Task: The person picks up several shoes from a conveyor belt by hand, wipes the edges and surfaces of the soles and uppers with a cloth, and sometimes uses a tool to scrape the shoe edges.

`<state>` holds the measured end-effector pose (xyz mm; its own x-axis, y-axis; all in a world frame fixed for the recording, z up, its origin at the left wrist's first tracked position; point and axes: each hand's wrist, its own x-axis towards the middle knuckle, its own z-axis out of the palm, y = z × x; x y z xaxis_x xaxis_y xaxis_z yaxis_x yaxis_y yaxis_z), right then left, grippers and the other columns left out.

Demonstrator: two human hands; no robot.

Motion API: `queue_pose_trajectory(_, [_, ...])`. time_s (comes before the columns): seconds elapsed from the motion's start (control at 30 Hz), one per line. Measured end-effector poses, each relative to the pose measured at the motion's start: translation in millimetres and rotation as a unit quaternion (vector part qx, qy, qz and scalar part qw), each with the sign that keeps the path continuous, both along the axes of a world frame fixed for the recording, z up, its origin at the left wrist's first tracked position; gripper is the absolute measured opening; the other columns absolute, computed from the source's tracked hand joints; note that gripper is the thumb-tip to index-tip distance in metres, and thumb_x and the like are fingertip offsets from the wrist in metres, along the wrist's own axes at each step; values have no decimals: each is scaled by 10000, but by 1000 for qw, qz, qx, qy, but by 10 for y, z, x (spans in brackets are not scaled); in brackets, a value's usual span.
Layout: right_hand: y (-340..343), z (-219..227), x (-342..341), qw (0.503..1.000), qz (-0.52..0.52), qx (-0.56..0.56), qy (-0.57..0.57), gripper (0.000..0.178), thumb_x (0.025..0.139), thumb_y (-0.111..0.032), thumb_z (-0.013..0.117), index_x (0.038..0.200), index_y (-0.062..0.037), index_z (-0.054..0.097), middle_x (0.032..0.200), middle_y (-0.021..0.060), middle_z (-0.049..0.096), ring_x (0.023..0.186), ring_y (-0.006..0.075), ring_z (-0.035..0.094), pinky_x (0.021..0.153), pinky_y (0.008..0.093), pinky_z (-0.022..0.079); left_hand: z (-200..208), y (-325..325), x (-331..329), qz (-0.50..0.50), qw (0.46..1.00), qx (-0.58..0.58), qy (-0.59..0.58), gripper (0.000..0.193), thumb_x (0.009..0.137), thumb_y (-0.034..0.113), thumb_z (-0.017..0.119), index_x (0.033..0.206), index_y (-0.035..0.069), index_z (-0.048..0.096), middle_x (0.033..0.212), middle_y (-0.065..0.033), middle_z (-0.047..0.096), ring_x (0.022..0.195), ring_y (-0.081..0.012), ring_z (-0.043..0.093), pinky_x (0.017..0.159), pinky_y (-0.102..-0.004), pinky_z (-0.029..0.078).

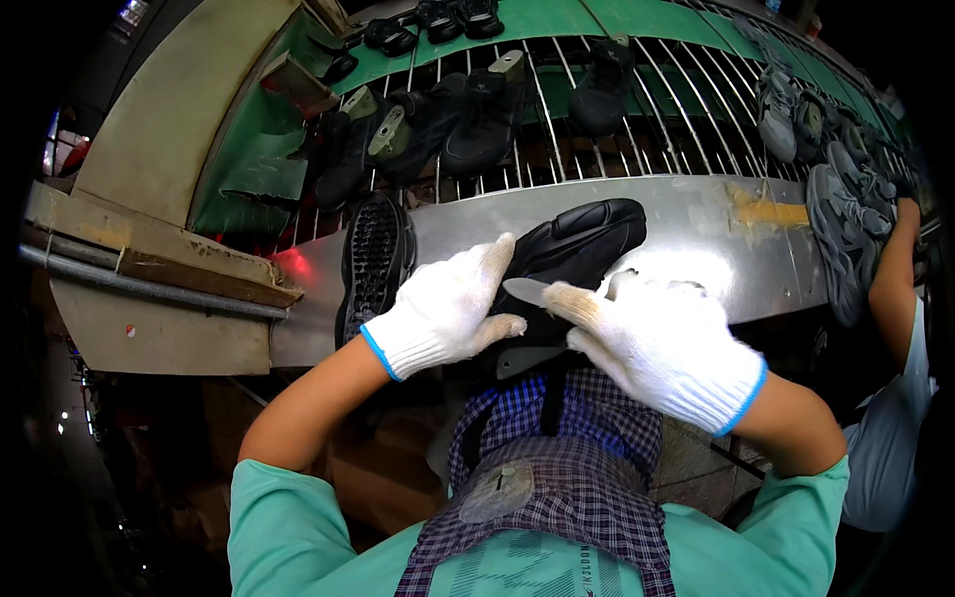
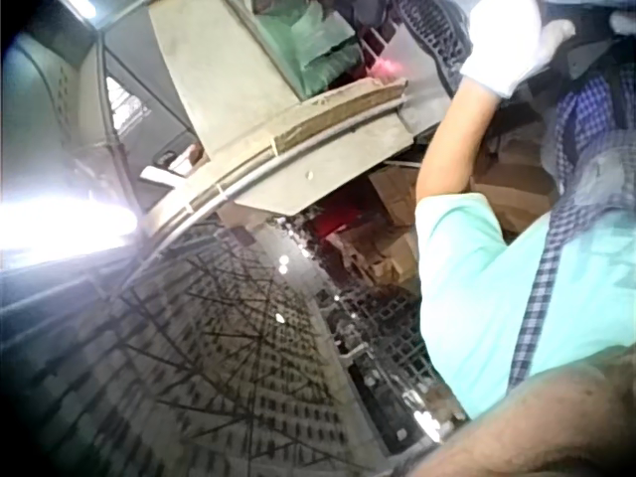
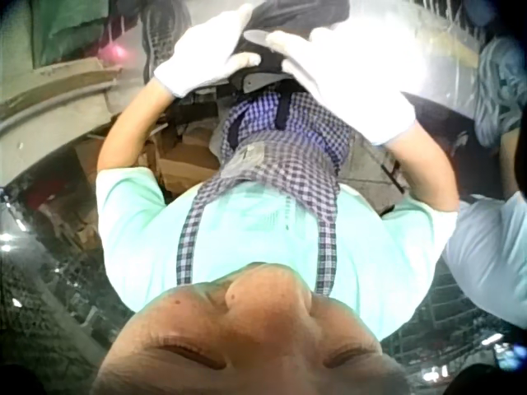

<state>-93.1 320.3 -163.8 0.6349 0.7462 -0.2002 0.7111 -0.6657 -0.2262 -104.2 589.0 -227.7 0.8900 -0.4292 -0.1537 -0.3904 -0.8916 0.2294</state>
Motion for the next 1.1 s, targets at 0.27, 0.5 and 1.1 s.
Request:
queue_pose_trajectory(0.27, [-13,-747,-83,934,-28,246,256,455,1107,-321,530,1530,-157,485,1073,172,780,917,357,772,841,448,618,-38,23,10,-48,997,-29,-55,1001,828,392,857,1572,-69,369,1421,-280,594,1232,-420,660,998,-468,580])
queue_pose_trajectory(0.5, [-302,-271,-128,993,-90,60,41,643,1063,-269,603,1648,-362,352,834,133,698,650,265,714,547,427,590,48,-37,75,41,994,-102,7,1115,802,451,886,1632,2,292,1539,-246,532,1335,-431,604,1085,-468,539])
queue_pose_trajectory(1.1, [-533,-850,-29,974,-143,111,-134,470,963,-297,742,1425,-327,658,837,105,656,630,338,680,616,465,583,75,-328,163,10,991,-124,-45,878,886,402,809,1538,-16,395,1437,-263,610,1194,-431,685,991,-469,572])
